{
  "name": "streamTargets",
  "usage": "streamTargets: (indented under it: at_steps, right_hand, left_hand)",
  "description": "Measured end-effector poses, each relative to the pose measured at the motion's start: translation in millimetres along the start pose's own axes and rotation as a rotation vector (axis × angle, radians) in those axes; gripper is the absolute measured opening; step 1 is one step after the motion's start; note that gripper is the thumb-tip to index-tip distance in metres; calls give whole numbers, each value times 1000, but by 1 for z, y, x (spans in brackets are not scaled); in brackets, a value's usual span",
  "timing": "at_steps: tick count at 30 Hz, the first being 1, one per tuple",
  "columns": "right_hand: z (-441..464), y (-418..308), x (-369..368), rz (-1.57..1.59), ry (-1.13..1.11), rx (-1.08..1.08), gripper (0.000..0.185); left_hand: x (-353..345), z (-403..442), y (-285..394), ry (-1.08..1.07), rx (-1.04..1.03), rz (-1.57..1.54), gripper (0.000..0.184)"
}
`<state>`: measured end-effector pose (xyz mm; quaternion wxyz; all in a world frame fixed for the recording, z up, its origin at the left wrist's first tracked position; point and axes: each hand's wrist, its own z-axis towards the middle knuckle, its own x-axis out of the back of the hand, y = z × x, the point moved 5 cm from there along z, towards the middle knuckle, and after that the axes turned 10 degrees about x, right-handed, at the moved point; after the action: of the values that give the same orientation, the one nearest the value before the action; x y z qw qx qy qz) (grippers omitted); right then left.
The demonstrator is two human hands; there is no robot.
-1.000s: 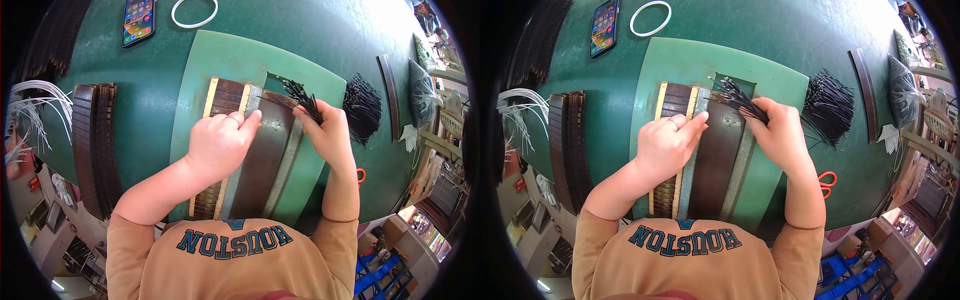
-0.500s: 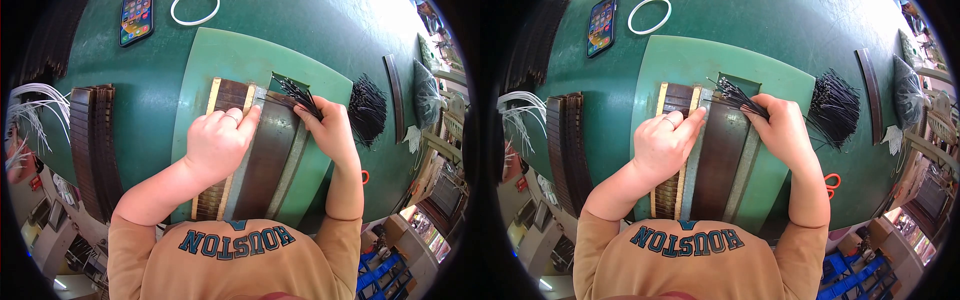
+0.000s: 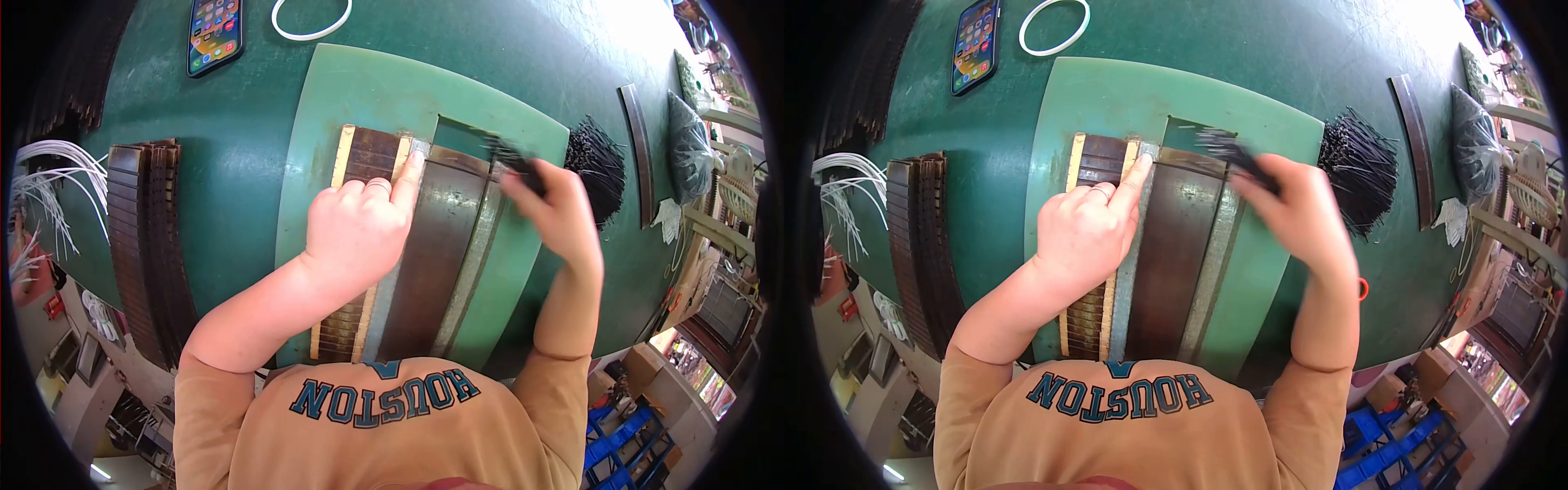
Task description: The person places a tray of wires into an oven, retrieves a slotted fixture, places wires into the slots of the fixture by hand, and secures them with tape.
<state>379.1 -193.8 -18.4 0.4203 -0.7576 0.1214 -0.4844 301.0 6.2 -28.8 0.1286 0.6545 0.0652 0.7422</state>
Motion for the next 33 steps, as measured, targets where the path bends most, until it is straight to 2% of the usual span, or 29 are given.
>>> streamTargets:
  at_steps: [2, 4, 7, 9, 13, 20, 28, 30, 33]
  right_hand:
    - [-24, 25, 36, 58, 157, -192, 19]
    - [-24, 15, 36, 73, 174, -180, 19]
    - [-25, -6, 25, 133, 264, -187, 19]
    - [-1, -23, -3, 31, -6, -145, 24]
    - [17, -28, -23, 6, -100, -159, 27]
    - [20, -22, -26, 49, -74, -176, 31]
    - [27, -31, -26, -43, -111, -118, 30]
    - [21, -27, -22, -62, -120, -127, 28]
    - [-6, -2, 4, 228, 223, -136, 23]
  left_hand:
    - [0, -1, -1, 30, -13, 4, 42]
    - [-1, -4, -1, 38, -16, 11, 41]
    - [7, -6, -1, 139, -40, -175, 38]
    - [9, -9, 0, 129, -51, -175, 36]
    - [11, -12, -4, 122, -27, -180, 33]
    - [14, -10, -6, 139, -11, -160, 29]
    - [11, -8, -3, 48, -15, -133, 44]
    - [8, -7, 0, -33, -13, -76, 48]
    - [5, -6, 0, -67, -40, -55, 46]
